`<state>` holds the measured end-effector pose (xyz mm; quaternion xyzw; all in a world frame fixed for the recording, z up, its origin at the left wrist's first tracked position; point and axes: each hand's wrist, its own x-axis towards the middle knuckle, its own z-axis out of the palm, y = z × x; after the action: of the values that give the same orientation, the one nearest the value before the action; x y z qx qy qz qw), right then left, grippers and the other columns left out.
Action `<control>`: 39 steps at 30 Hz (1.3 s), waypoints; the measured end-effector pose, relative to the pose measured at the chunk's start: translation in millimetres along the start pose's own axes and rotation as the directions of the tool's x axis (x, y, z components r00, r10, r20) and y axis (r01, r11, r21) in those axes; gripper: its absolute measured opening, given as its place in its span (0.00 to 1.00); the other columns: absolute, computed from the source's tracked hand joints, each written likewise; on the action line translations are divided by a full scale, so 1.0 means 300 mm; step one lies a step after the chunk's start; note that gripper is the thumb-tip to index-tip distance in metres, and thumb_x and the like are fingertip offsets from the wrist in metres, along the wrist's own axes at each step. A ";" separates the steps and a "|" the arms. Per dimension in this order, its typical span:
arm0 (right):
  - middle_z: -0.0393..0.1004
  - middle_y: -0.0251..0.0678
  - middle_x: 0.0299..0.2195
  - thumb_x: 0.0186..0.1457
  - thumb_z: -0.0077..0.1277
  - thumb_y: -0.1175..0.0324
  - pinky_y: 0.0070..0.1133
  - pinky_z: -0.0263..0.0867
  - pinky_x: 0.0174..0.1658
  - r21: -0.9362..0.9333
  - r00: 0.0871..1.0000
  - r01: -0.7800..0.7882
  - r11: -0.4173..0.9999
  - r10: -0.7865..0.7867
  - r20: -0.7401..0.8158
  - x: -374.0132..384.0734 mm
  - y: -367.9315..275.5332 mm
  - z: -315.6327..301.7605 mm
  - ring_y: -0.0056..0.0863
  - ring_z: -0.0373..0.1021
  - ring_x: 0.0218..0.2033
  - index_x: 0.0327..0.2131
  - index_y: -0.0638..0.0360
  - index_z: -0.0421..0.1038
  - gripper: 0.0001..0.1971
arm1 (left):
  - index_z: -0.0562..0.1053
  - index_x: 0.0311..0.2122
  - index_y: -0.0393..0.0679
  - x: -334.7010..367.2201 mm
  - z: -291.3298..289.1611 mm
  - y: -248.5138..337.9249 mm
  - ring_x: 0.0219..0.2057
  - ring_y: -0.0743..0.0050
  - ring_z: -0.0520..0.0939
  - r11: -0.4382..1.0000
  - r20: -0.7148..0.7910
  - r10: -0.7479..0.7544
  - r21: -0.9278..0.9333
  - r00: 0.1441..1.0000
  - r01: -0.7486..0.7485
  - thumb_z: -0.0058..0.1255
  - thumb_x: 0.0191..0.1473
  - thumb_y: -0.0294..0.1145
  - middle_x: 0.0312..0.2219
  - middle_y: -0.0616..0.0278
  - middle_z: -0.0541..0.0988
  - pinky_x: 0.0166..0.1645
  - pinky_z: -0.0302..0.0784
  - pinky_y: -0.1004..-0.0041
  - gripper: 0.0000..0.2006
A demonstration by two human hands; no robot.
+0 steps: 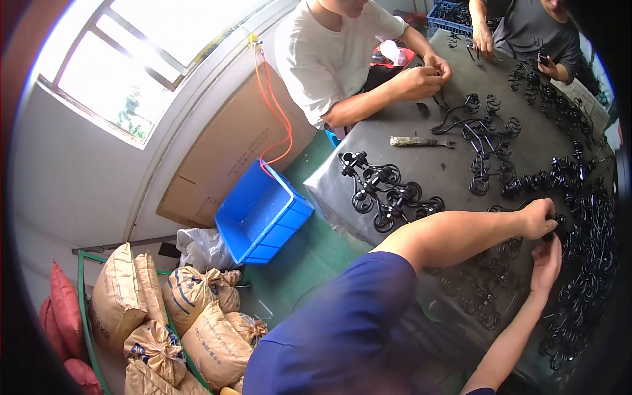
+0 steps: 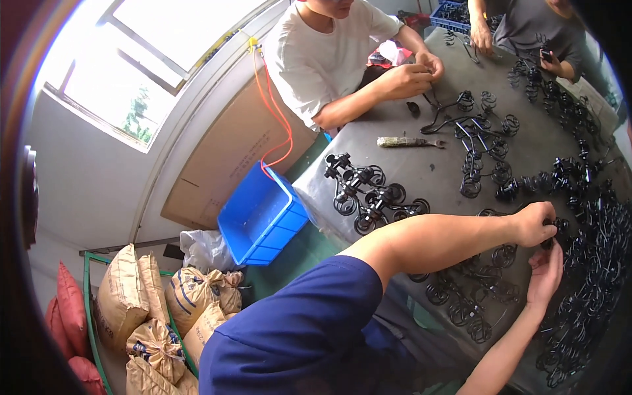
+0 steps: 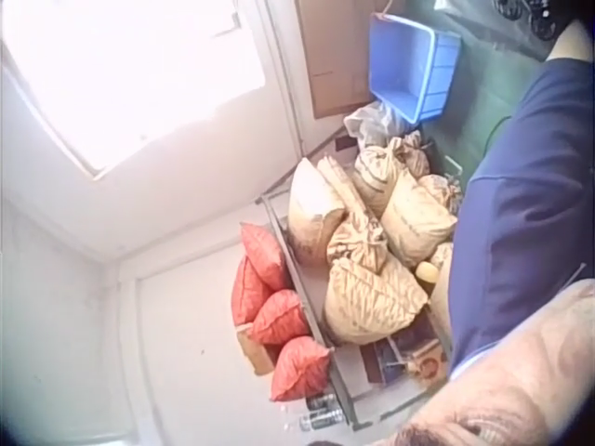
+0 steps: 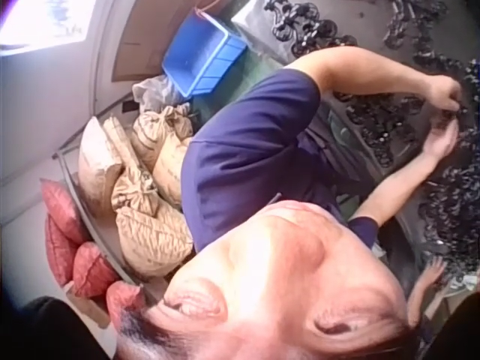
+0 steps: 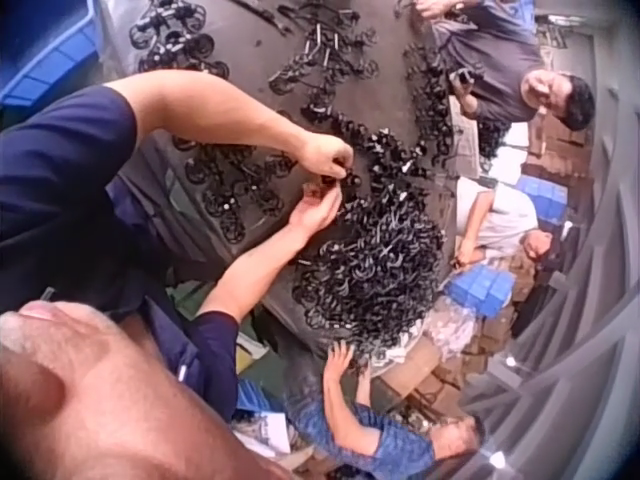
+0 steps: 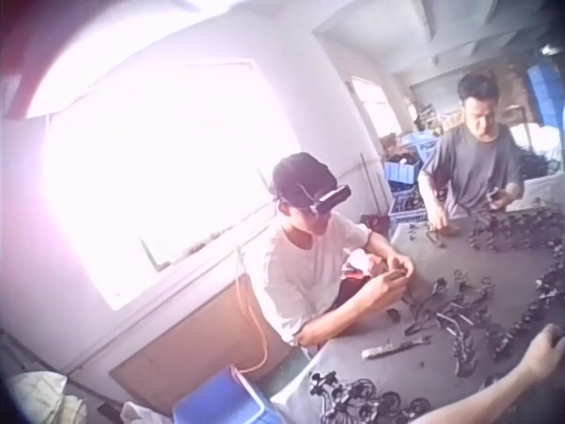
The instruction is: Assembling black industrial components by hand on a workshop table.
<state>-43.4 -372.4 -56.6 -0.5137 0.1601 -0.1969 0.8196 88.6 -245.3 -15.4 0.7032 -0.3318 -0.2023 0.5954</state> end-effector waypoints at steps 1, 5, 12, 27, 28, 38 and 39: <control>0.70 0.26 0.36 0.63 0.45 0.65 0.15 0.62 0.35 -0.031 0.998 -0.033 0.999 0.035 0.046 0.004 0.008 0.013 0.13 0.65 0.31 0.49 0.59 0.67 0.14 | 0.73 0.38 0.32 -0.002 0.000 -0.005 0.39 0.52 0.80 0.999 -0.016 0.024 0.023 1.000 -0.024 0.55 0.46 0.33 0.35 0.43 0.78 0.44 0.76 0.64 0.16; 0.70 0.26 0.34 0.63 0.45 0.64 0.15 0.64 0.34 -0.052 0.993 0.009 0.999 -0.015 -0.118 -0.049 -0.023 0.179 0.14 0.66 0.29 0.48 0.58 0.67 0.13 | 0.74 0.38 0.32 -0.002 -0.011 -0.003 0.40 0.50 0.79 0.999 0.015 0.038 -0.005 0.999 -0.038 0.54 0.45 0.33 0.35 0.43 0.78 0.45 0.75 0.64 0.16; 0.70 0.30 0.35 0.57 0.48 0.74 0.21 0.71 0.37 0.031 0.998 -0.006 0.999 0.008 -0.060 -0.040 -0.032 0.103 0.20 0.70 0.32 0.45 0.59 0.68 0.12 | 0.71 0.46 0.32 -0.002 -0.039 0.015 0.33 0.70 0.81 0.992 0.099 0.046 0.109 0.994 -0.057 0.52 0.53 0.33 0.36 0.49 0.78 0.36 0.79 0.71 0.18; 0.73 0.33 0.26 0.62 0.48 0.68 0.24 0.72 0.33 0.315 0.991 -0.089 0.945 0.117 -0.071 -0.050 -0.033 0.097 0.24 0.73 0.27 0.38 0.59 0.69 0.06 | 0.67 0.50 0.31 -0.022 -0.038 -0.006 0.37 0.68 0.79 0.991 0.162 -0.039 -0.120 0.986 0.059 0.52 0.58 0.33 0.41 0.48 0.75 0.35 0.82 0.72 0.19; 0.73 0.33 0.26 0.62 0.48 0.68 0.24 0.72 0.33 0.313 0.991 -0.083 0.946 0.111 -0.073 -0.044 -0.019 0.077 0.24 0.73 0.27 0.38 0.59 0.69 0.06 | 0.67 0.50 0.31 -0.023 -0.038 -0.002 0.37 0.68 0.79 0.991 0.165 -0.034 -0.122 0.986 0.054 0.52 0.58 0.33 0.41 0.48 0.75 0.35 0.82 0.72 0.19; 0.73 0.34 0.36 0.63 0.44 0.68 0.28 0.73 0.40 0.379 0.981 -0.195 0.904 0.176 0.086 -0.033 0.011 0.055 0.28 0.73 0.34 0.46 0.60 0.68 0.11 | 0.67 0.49 0.32 -0.019 -0.038 0.012 0.37 0.67 0.79 0.998 0.193 -0.025 -0.056 0.981 0.037 0.52 0.58 0.34 0.41 0.47 0.75 0.36 0.81 0.72 0.19; 0.72 0.33 0.39 0.64 0.43 0.64 0.27 0.73 0.39 0.374 0.981 -0.191 0.907 0.166 0.100 -0.024 0.027 0.048 0.27 0.73 0.33 0.46 0.59 0.68 0.12 | 0.68 0.49 0.33 -0.021 -0.036 0.008 0.37 0.66 0.80 0.999 0.189 -0.019 -0.044 0.982 0.028 0.53 0.57 0.34 0.40 0.46 0.76 0.37 0.80 0.71 0.19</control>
<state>-41.7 -354.4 -57.3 -0.3334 0.1380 -0.1315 0.9233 91.0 -233.3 -11.4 0.6706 -0.3736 -0.2827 0.5751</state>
